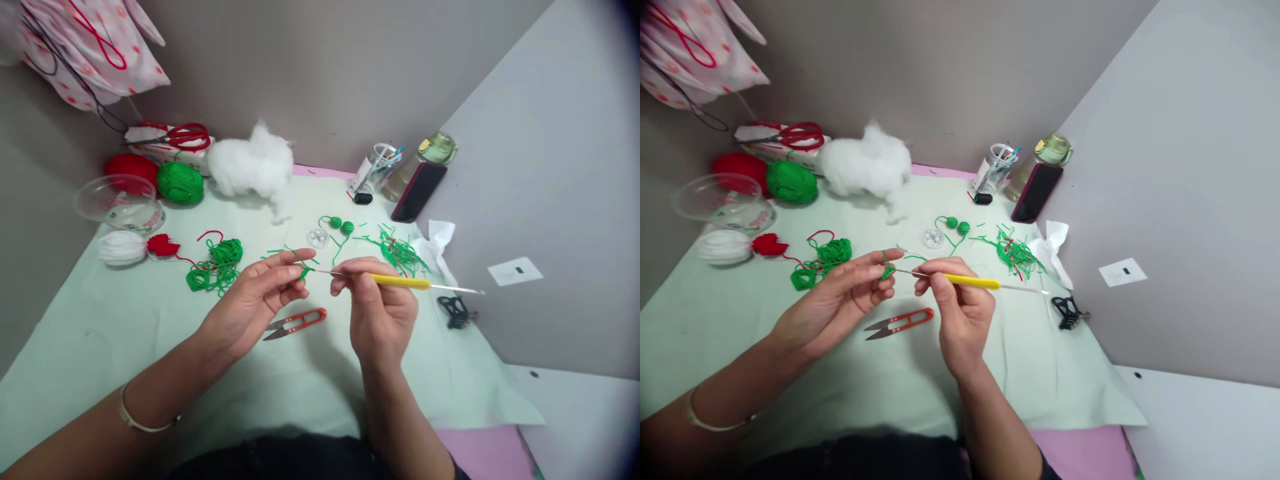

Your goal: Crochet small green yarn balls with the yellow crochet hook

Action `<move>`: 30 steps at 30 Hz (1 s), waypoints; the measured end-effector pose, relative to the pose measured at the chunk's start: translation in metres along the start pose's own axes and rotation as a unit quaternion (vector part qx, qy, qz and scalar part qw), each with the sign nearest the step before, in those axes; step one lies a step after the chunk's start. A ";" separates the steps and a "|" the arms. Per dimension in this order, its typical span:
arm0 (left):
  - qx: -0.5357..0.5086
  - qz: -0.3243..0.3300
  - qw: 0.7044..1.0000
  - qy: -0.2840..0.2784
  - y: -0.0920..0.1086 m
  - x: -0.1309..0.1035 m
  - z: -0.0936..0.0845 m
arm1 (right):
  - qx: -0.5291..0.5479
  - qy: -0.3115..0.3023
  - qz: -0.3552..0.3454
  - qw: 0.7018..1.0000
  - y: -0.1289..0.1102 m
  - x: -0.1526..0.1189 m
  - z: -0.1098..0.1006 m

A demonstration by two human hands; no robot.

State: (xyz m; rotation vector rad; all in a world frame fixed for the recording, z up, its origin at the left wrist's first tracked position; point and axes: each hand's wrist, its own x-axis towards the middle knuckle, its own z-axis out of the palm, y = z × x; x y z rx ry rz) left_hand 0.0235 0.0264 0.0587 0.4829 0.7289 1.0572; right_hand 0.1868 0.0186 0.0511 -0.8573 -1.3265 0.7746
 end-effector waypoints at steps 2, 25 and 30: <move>0.038 0.003 0.999 -0.013 0.000 -0.002 0.001 | 0.030 -0.023 0.026 0.999 0.000 0.002 0.000; -0.028 -0.059 0.997 -0.030 -0.003 -0.003 0.003 | -0.153 -0.012 -0.139 0.978 0.004 -0.009 0.001; 0.015 -0.030 0.999 -0.028 -0.001 -0.006 0.006 | 0.023 -0.021 -0.023 0.999 0.000 0.001 0.002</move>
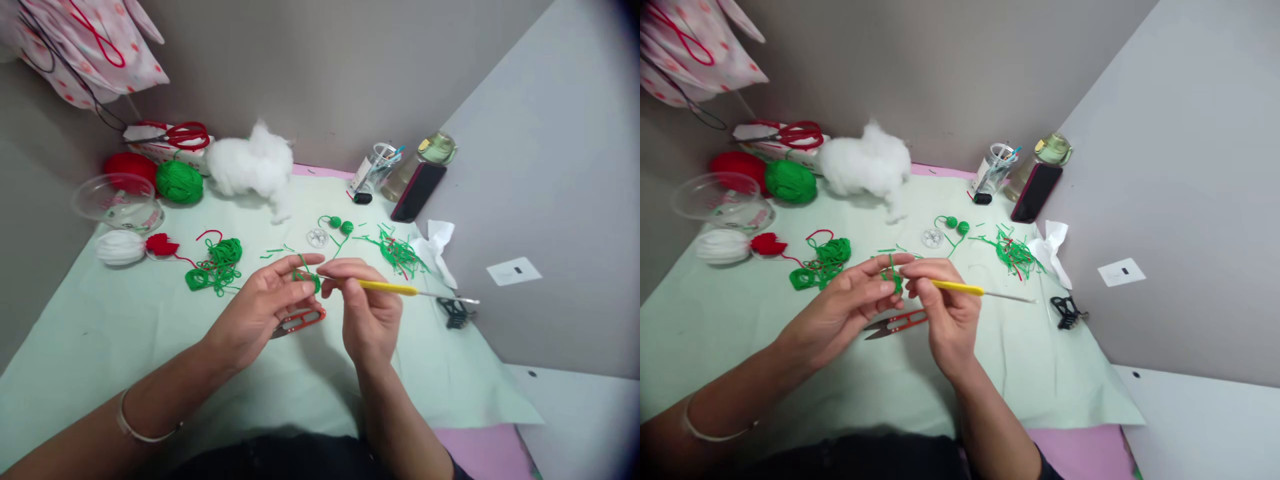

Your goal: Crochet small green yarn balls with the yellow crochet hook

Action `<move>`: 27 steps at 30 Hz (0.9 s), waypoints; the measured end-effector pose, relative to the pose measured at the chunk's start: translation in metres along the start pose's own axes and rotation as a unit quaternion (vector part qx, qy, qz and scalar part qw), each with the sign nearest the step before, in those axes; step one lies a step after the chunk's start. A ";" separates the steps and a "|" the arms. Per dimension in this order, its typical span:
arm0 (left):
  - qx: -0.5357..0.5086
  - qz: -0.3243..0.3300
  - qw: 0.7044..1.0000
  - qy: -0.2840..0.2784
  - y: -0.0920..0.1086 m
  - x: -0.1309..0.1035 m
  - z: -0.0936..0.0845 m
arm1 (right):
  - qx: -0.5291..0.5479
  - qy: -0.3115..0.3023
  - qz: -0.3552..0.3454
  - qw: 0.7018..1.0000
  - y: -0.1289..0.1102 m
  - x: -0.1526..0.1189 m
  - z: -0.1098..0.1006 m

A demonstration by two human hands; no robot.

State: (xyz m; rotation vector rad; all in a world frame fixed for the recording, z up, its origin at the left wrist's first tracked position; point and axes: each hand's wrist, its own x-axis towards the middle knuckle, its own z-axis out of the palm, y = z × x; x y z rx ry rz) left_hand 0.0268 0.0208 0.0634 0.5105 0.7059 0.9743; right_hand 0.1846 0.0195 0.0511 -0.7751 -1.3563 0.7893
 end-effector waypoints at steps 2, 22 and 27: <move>0.010 0.010 1.000 0.002 -0.001 -0.001 0.003 | -0.030 -0.011 -0.010 0.999 0.000 -0.001 0.002; 0.050 0.051 0.997 0.013 -0.004 0.002 -0.002 | 0.057 -0.012 0.107 0.992 0.008 -0.001 -0.002; 0.020 0.057 0.997 0.045 -0.001 0.005 -0.005 | 0.119 0.020 0.162 0.979 0.008 0.006 -0.003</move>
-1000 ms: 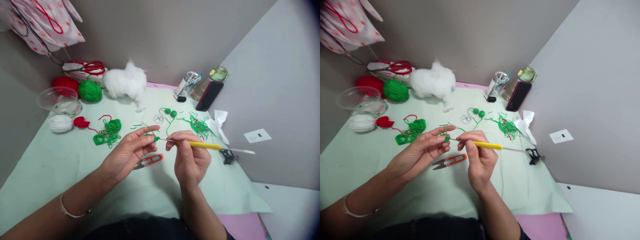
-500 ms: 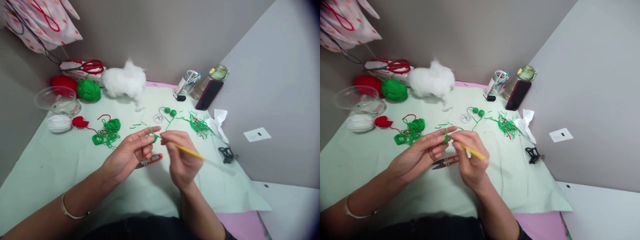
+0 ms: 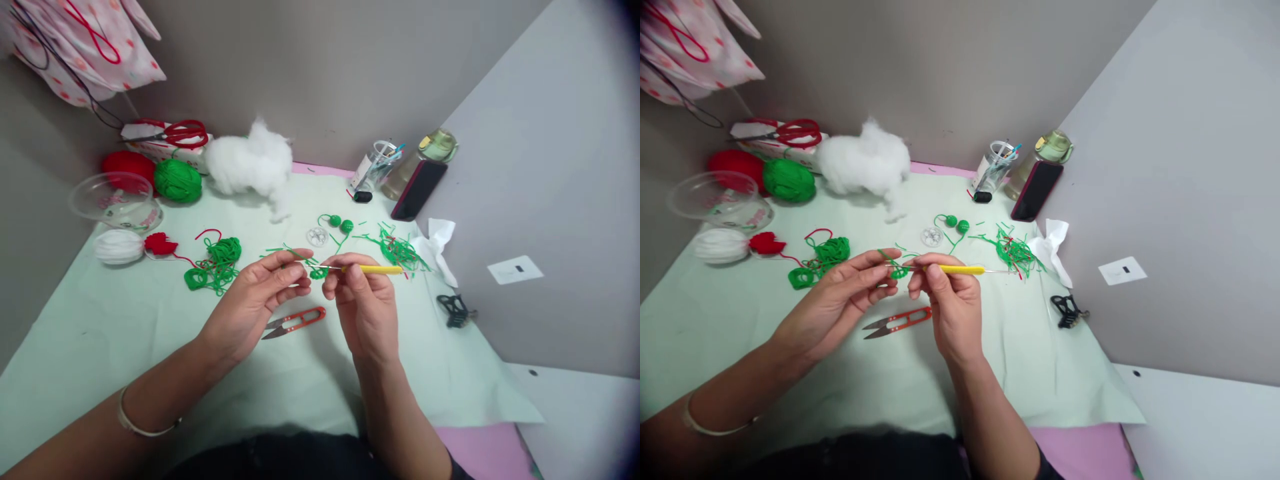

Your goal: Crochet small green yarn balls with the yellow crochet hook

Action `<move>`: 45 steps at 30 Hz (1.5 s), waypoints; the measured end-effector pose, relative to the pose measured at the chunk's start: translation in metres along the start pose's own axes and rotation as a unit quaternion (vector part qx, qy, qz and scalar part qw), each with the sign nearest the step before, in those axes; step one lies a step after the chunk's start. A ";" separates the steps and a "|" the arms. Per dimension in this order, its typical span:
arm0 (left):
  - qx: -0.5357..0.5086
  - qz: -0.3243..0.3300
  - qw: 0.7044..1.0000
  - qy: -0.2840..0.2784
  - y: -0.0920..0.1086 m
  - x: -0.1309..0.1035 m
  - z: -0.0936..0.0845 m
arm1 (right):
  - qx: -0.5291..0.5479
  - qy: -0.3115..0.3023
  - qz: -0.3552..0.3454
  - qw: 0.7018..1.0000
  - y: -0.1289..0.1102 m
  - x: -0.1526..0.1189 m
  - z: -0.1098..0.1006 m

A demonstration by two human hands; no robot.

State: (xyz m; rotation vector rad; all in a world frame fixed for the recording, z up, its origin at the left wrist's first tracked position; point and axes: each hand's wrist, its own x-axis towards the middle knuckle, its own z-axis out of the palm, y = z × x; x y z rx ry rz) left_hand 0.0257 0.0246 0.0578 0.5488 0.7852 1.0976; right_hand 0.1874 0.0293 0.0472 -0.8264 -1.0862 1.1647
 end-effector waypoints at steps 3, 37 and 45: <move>-0.013 0.005 1.000 0.006 0.001 0.001 -0.001 | 0.004 0.002 0.025 1.000 -0.001 0.002 0.002; -0.131 0.005 0.991 0.028 0.006 -0.001 0.009 | -0.086 0.020 -0.148 0.985 0.000 -0.011 0.010; -0.030 0.016 0.997 -0.062 -0.002 -0.001 0.001 | -0.236 -0.017 -0.267 0.934 -0.002 -0.015 0.008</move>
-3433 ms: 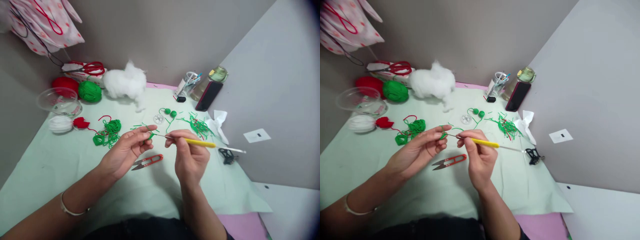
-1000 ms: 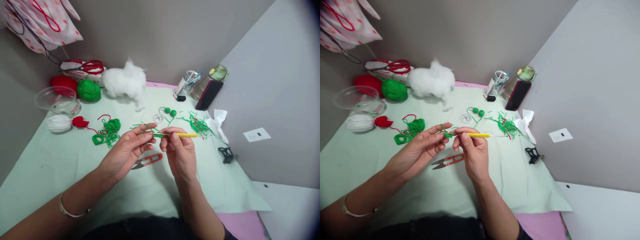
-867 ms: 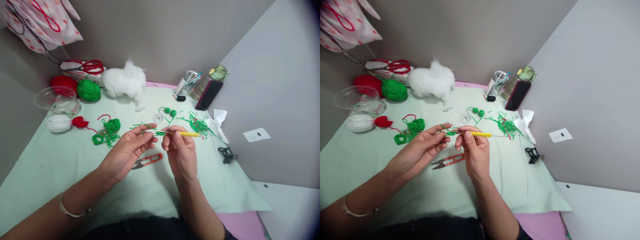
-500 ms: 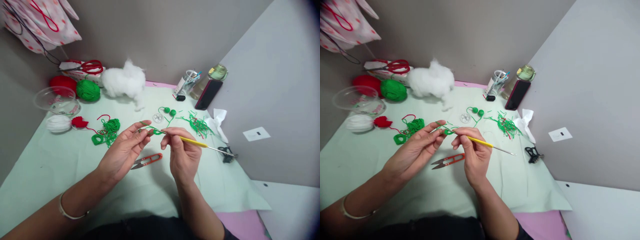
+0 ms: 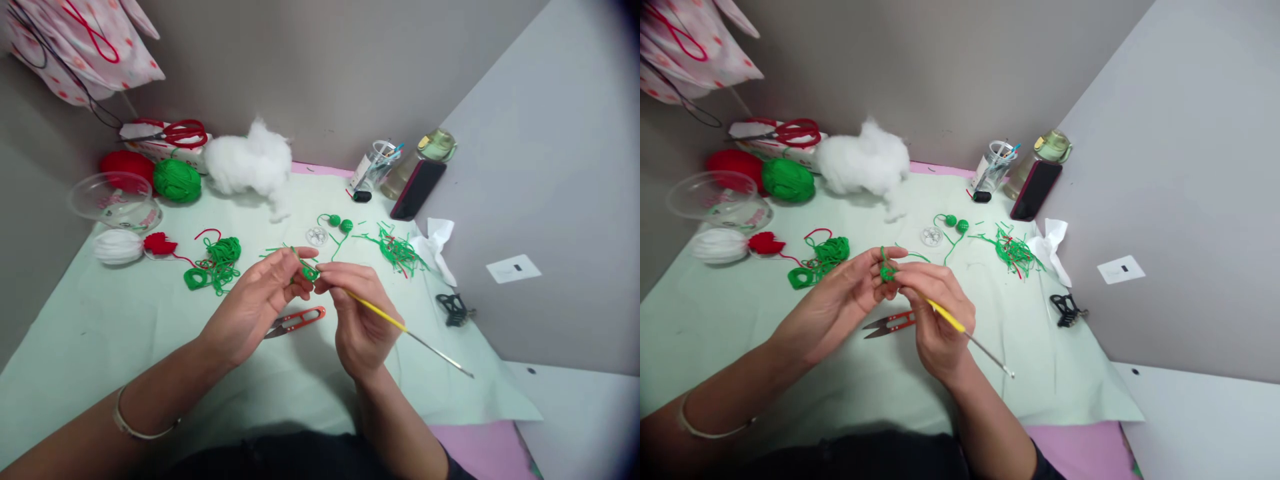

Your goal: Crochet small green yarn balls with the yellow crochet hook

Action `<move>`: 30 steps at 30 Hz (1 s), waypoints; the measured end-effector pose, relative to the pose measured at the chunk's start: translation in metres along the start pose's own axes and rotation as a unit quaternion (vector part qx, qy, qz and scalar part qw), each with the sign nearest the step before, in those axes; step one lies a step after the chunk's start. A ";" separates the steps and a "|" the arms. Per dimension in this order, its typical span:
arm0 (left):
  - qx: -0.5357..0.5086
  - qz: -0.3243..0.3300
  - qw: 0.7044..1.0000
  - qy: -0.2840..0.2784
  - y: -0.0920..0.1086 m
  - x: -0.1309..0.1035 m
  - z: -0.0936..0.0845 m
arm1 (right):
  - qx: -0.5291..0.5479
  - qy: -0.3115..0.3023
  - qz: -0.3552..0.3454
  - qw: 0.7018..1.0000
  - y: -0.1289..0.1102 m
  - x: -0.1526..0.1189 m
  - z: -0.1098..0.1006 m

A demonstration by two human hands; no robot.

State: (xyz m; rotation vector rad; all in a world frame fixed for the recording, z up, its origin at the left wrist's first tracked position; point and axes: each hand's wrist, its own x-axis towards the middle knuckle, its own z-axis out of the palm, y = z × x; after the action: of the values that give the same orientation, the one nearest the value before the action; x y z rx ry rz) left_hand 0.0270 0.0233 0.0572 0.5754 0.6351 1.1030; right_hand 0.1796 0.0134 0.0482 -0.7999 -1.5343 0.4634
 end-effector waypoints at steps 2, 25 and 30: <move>0.031 -0.016 0.999 0.001 0.001 0.000 -0.001 | -0.020 -0.012 -0.018 1.000 0.000 -0.001 -0.001; 0.138 0.085 0.986 0.047 0.003 -0.003 -0.003 | 0.132 0.022 0.140 0.981 0.007 0.001 0.003; 0.124 0.065 0.989 0.046 0.005 -0.005 0.002 | 0.158 0.022 0.168 0.973 0.010 0.000 0.001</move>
State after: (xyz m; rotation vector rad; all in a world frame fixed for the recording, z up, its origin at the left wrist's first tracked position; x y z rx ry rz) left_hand 0.0237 0.0204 0.0624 0.7937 0.8310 1.1863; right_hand 0.1804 0.0204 0.0414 -0.8128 -1.2435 0.9102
